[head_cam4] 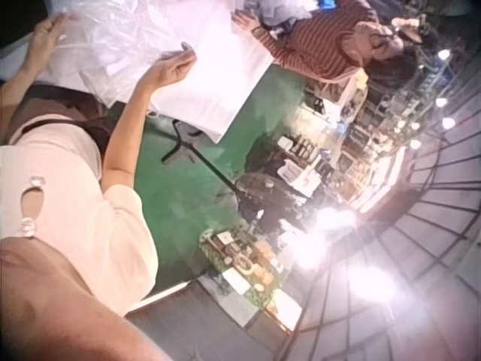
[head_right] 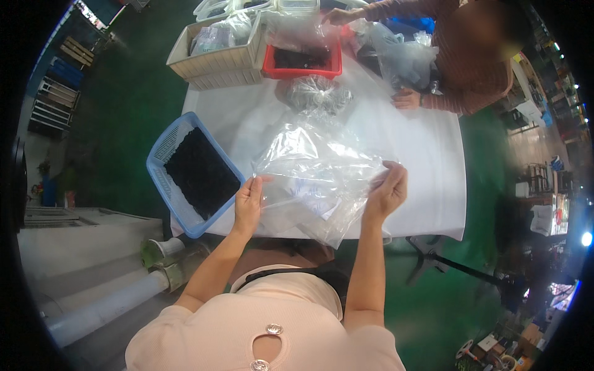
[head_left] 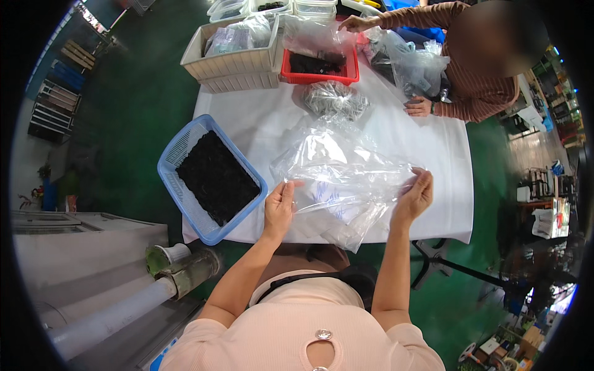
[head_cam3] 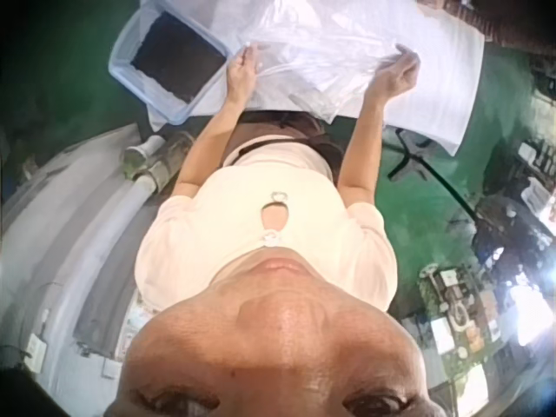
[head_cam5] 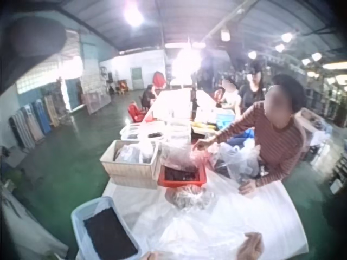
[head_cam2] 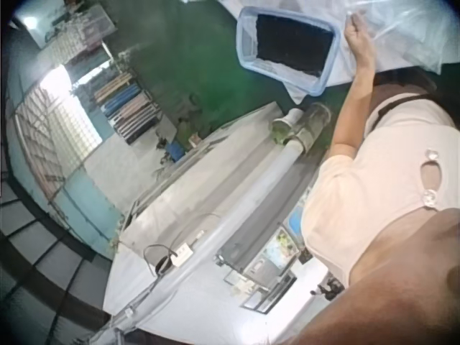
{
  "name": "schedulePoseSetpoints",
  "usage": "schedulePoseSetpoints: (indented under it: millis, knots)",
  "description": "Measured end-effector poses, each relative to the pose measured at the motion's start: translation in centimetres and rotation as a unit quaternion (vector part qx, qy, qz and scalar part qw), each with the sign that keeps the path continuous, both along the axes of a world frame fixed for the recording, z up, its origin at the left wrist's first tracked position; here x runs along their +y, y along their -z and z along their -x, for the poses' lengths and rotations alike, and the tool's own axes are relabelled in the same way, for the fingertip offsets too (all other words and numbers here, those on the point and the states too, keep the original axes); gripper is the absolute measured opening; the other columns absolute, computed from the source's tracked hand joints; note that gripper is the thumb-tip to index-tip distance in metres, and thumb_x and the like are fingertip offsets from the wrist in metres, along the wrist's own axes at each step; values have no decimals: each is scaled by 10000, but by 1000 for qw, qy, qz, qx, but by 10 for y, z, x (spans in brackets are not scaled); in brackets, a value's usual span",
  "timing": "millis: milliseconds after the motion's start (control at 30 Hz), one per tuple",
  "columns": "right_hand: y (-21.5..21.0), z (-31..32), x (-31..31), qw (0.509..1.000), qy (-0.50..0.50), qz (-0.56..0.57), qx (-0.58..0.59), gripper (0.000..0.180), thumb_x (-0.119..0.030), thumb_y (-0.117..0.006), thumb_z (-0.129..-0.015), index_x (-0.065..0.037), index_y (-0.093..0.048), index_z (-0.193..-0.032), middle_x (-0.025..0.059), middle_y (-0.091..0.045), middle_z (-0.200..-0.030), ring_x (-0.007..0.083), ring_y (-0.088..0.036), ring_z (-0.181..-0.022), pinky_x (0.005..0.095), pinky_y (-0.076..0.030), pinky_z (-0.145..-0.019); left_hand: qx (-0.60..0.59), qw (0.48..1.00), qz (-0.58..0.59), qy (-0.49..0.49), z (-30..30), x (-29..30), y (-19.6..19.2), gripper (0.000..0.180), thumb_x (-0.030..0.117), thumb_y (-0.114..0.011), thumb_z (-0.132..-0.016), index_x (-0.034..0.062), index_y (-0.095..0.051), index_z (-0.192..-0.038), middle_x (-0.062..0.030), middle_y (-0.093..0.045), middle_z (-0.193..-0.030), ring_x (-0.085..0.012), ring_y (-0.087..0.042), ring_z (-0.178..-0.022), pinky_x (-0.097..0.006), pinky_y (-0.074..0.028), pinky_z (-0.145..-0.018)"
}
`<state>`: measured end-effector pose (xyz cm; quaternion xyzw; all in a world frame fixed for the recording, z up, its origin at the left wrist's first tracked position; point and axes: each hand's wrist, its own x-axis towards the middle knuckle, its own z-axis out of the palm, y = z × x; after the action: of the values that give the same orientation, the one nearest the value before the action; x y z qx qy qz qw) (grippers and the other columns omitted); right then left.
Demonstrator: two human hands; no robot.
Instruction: The person transfers small black items from a blue basket into a clear plastic bag on a table. She then folds and seals the bag, placing it aside. The process is repeated with another bag.
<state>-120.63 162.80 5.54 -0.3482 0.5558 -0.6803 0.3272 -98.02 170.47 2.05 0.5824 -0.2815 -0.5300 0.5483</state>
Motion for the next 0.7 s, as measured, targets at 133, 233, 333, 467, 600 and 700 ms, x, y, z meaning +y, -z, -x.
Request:
schedulePoseSetpoints:
  millis: [133, 233, 333, 467, 600, 700]
  knots:
    - [-5, 34, -7, 965, 5, 64, 253, 289, -224, -450, -958, -29, -621, -830, -30, -430, -533, 17, -354, -419, 191, -259, -403, -35, 999, 21, -12, 10, -16, -3, 335, 315, -418, -969, 73, -647, -938, 83, -342, -506, -8, -314, -453, -193, -263, -422]
    - [30, 68, -13, 976, -114, -83, 166, 237, -207, -458, -952, -27, -613, -952, -15, -458, -584, 38, -425, -492, 182, -316, -463, -72, 997, -21, -28, 24, -20, 33, 311, 292, -427, -962, 74, -648, -934, 72, -351, -509, -23, -318, -448, -195, -272, -430]
    - [116, 93, -19, 963, -191, -164, 92, 502, -126, -546, -891, -39, -342, -1341, 111, -544, -1021, 188, -529, -929, 312, -437, -810, -22, 991, -85, -97, 40, -28, 72, 297, 286, -443, -944, 71, -646, -918, 49, -374, -534, -44, -343, -468, -215, -280, -436]
    - [137, 48, 15, 922, -202, -177, 279, 1029, -184, -782, -662, -105, -107, -1435, 198, -388, -1284, 291, -473, -1093, 355, -458, -875, 90, 984, -111, -107, 60, -23, 134, 308, 302, -446, -944, 56, -626, -907, 41, -400, -607, -63, -355, -498, -236, -297, -436]
    - [160, 48, -10, 940, -198, -196, 196, 1064, -244, -807, -631, -58, -120, -1422, 209, -394, -1272, 316, -449, -1122, 373, -456, -855, 213, 950, -190, -124, 73, -11, 111, 285, 313, -431, -952, 75, -586, -977, 29, -440, -673, -77, -372, -517, -233, -312, -441]
    - [173, 36, -9, 889, -155, -191, 387, 1060, -323, -793, -633, -15, -140, -1409, 237, -370, -1289, 333, -456, -1096, 410, -459, -817, 295, 926, -200, -126, 69, 0, 121, 270, 328, -420, -955, 103, -547, -1033, 8, -455, -702, -96, -413, -558, -252, -344, -440]
